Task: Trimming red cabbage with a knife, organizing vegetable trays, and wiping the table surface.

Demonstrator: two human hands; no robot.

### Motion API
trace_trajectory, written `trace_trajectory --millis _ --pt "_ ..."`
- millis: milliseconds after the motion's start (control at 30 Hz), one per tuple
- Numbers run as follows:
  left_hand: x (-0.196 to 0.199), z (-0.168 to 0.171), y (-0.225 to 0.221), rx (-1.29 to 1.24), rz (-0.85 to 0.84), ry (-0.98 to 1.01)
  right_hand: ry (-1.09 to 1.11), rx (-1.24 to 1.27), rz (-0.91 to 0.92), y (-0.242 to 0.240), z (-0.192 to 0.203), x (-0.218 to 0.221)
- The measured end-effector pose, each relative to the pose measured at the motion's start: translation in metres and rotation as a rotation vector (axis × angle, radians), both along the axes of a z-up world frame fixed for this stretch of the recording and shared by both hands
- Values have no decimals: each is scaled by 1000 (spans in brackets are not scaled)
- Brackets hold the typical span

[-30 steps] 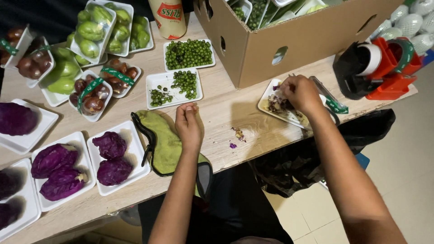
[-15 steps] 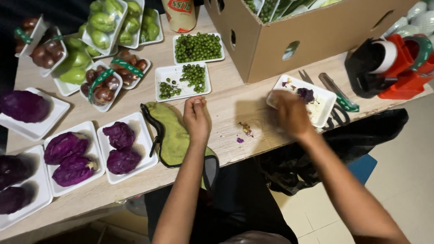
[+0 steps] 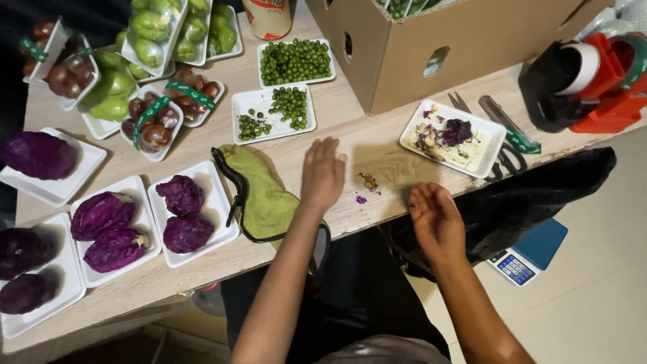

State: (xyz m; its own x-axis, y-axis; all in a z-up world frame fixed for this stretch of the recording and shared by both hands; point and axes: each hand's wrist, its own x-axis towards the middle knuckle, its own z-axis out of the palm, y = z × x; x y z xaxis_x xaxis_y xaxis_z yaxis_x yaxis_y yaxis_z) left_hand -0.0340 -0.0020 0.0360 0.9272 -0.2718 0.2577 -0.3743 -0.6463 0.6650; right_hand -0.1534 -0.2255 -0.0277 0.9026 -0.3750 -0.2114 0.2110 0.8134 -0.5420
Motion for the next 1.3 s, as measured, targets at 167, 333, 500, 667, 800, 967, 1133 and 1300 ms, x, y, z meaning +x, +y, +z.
trace_trajectory --millis 167,333,500,667,800,967,1133,1300 --pt "-33 37 -18 245 -153 184 204 434 -32 -2 -48 -33" --pt "-52 22 -37 259 -254 164 416 611 8 15 -98 -33" --pt "-75 5 -54 295 -305 -43 479 637 54 37 -74 -7" --pt "-105 2 -69 216 -346 2 412 619 139 18 -118 17" --pt "-126 -49 -88 -62 -359 -246 408 640 120 17 -121 14" --pt "-124 -38 -95 -230 -424 -401 407 657 96 18 -123 8" --pt "-54 -13 -84 171 8 -672 394 678 60 24 -114 0" --pt "-48 -13 -69 229 -106 -163 390 595 117 41 -61 -13"
